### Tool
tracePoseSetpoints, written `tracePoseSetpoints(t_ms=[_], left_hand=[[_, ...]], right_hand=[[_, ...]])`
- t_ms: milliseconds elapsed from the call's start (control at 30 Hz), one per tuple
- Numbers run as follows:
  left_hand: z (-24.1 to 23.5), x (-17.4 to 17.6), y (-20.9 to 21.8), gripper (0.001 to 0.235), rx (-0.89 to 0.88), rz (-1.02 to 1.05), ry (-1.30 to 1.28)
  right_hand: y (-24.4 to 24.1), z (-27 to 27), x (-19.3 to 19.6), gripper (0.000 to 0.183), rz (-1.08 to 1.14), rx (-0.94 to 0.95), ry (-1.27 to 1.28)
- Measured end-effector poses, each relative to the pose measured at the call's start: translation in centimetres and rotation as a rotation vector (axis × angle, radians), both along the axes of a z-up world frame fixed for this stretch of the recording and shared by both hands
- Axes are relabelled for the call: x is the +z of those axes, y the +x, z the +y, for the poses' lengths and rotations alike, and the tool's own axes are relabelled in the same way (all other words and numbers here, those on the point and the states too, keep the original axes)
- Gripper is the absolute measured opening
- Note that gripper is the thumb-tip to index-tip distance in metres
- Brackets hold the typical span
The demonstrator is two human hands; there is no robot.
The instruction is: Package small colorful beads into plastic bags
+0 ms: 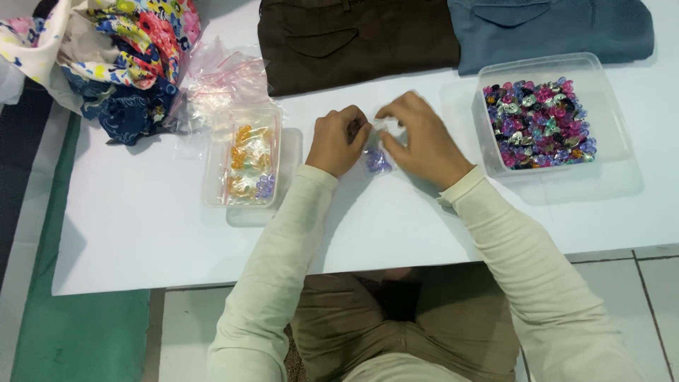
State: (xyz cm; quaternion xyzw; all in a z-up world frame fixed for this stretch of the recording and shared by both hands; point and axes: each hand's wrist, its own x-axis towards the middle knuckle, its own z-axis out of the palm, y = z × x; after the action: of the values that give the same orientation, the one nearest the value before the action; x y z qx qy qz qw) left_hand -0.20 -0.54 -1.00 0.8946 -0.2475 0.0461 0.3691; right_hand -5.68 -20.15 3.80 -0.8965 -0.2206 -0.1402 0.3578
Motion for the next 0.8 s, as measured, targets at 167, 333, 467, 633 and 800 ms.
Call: tracePoseSetpoints(t_ms=[167, 333, 467, 633, 800], left_hand=[[-0.9, 1.0, -1.2, 0.011, -0.124, -0.004, -0.079], [-0.8, -0.3, -0.8, 0.012, -0.134, -0.042, -0.081], [-0.9, -0.1, -1.4, 0.03, -0.082, 0.075, -0.207], [-1.2, -0.9, -1.7, 0.051, -0.008, 0.158, -0.21], [-2.0, 0.0, -3.2, 0.085, 0.0, 0.026, 0.115]], right_hand=[[0.4, -1.2, -0.6, 0.029, 0.11, 0.0, 0.082], [1.3, -1.8, -2.9, 0.017, 0.196, 0.071, 0.105], [1.6, -1.9, -3.0, 0.009, 0.259, -0.006, 0.14], [2.5, -3.0, -4.6, 0.004, 0.302, -0.08, 0.244], [1.4, -1.9, -3.0, 0.002, 0.382, -0.056, 0.275]])
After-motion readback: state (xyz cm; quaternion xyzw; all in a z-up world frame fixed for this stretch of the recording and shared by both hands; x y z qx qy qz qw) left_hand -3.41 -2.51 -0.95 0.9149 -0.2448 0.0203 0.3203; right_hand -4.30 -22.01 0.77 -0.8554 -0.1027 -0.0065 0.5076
